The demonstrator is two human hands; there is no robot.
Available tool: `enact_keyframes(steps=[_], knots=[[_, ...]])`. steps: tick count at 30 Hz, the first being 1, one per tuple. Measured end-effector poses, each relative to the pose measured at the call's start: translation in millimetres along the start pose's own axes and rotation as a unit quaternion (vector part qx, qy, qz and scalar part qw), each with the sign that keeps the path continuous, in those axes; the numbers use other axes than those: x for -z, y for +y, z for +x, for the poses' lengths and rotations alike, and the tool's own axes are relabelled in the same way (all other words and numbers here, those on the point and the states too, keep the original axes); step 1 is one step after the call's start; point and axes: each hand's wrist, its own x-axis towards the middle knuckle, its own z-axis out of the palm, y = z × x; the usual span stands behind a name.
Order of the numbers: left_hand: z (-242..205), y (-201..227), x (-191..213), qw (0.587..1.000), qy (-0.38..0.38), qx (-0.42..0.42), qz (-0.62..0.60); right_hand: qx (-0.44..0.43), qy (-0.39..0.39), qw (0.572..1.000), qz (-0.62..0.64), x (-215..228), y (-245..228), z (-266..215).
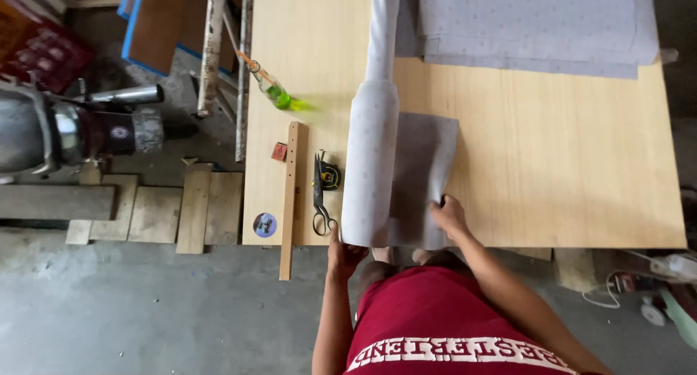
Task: The person cuts a roll of patterned fabric using scissors, then folds the cut piece on a wooden table. They measure the fabric with a tape measure and mark it with a pencil and a wooden ruler before cutting another section.
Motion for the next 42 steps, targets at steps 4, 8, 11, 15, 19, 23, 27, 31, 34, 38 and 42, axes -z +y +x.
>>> enact_keyframes(steps=[4,8,11,15,19,23,27,31,34,38,42], knots=[[-65.6,8.9,-28.7,0.996,-0.071,0.035,-0.031,0.122,0.109,0.980,0.115,46.7,-14.6,-8.1],[-47.7,-7.1,-18.0,0.985,-0.129,0.087,-0.068,0.264,0.178,0.947,0.049,143.1,-63.1,-48.7],[-18.0,-17.2,-12.2,0.980,-0.127,0.092,-0.121,0.271,0.180,0.945,0.010,175.6,-85.1,-79.6],[-19.6,-19.4,-23.2,0.975,-0.097,0.079,-0.183,0.270,0.162,0.949,-0.008,186.9,-56.2,-66.7],[-15.0,-37.9,-20.2,0.976,-0.092,0.102,-0.169,0.327,0.206,0.921,-0.041,207.0,-84.7,-104.6],[-10.4,-61.2,-20.5,0.983,-0.073,0.127,-0.113,0.350,0.187,0.917,-0.040,252.2,-77.0,-117.4],[-0.3,-93.2,-27.2,0.990,-0.051,0.102,-0.087,0.304,0.276,0.897,-0.163,312.2,-4.1,-83.0],[-5.9,-127.6,-43.3,0.990,-0.039,0.096,-0.096,0.323,0.305,0.870,-0.216,355.5,121.4,-35.8],[-5.9,-153.6,-59.3,0.986,-0.048,0.068,-0.145,0.368,0.374,0.839,-0.147,365.9,206.3,26.6],[1.0,-180.5,-70.4,0.962,-0.152,0.081,-0.209,0.002,0.180,0.971,-0.158,345.1,282.0,120.2],[0.4,-181.1,-79.5,0.955,-0.120,0.044,-0.267,0.117,0.338,0.904,-0.235,312.8,248.3,193.0]])
